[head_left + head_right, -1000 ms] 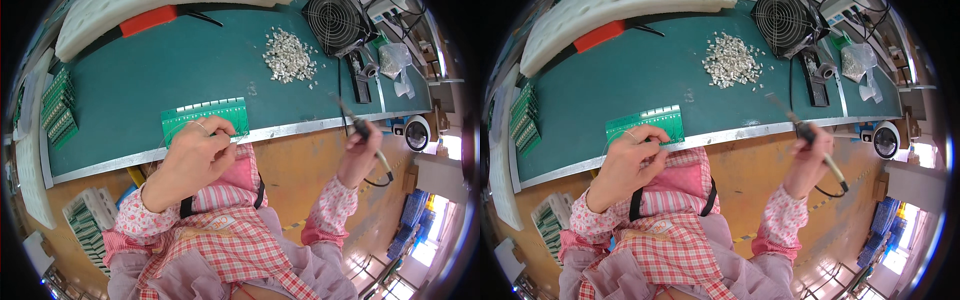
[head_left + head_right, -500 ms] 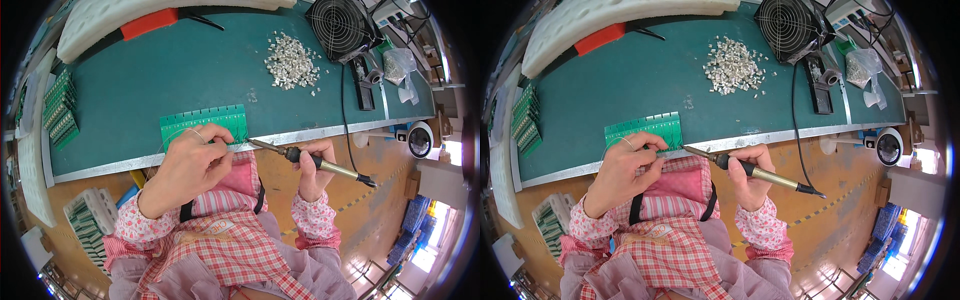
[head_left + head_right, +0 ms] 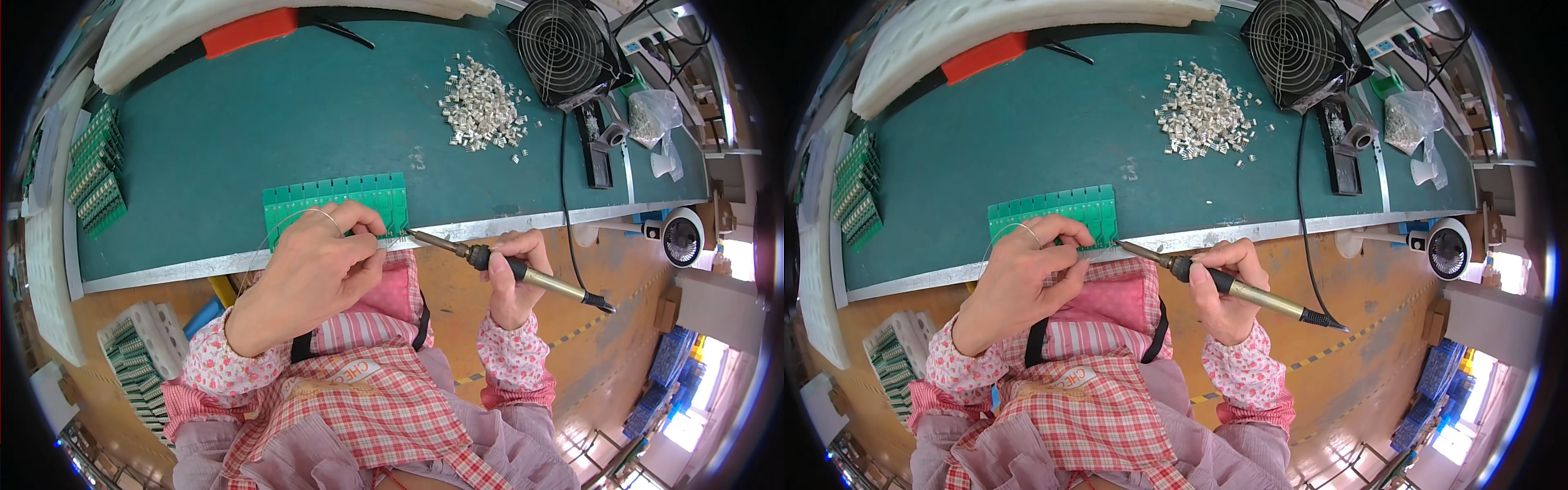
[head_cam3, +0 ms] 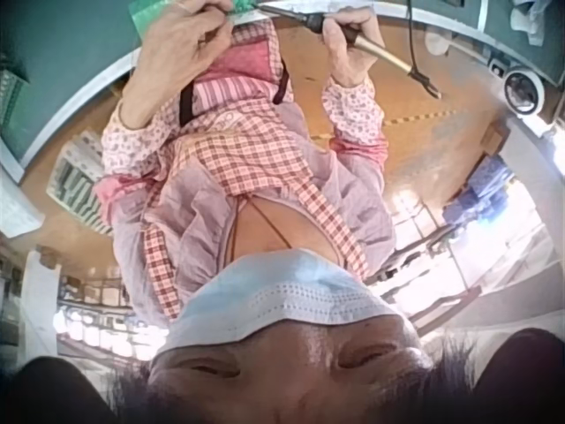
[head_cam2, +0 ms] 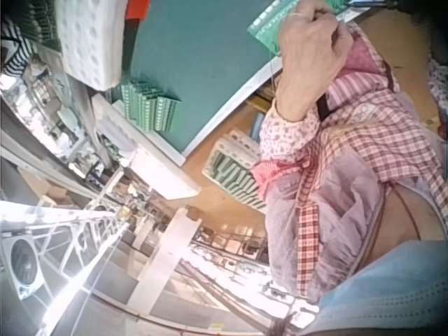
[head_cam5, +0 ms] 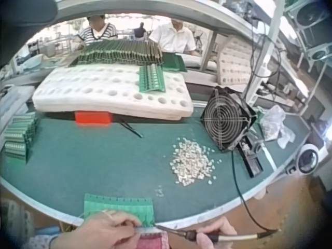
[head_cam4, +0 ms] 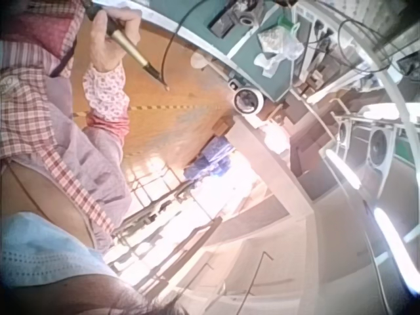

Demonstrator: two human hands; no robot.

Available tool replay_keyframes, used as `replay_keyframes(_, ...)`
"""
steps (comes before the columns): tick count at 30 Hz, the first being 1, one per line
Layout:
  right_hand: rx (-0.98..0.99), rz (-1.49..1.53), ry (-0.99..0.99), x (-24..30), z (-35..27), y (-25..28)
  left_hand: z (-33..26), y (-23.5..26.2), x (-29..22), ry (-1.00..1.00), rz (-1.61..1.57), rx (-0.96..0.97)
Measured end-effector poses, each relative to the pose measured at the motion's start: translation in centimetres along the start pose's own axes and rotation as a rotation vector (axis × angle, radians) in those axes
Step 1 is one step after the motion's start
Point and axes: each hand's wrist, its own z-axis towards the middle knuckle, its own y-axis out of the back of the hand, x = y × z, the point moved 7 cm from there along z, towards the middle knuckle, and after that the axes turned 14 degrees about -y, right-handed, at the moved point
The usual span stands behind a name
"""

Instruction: The person solders electronic components onto a printed circuit board using a soldering iron and solder wire.

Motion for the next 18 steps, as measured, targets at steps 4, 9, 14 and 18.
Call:
replay_keyframes(4,-0.031,-0.014,-0.008,0.01,-0.11,0.13,0.01,0.12,-0.11,-0.023,-0.005,-0.034)
replay_keyframes(9,-0.043,-0.032,0.003,0.17,-0.17,0.02,0.00,-0.02,-0.02,-0.018,-0.005,-0.018)
replay_keyframes(14,-0.039,-0.023,-0.007,0.14,-0.08,0.06,-0.05,0.12,-0.08,-0.022,-0.016,-0.030)
replay_keyframes(18,-0.030,-0.018,0.001,0.06,0.04,0.07,-0.15,-0.02,0.11,0.003,-0.021,-0.011)
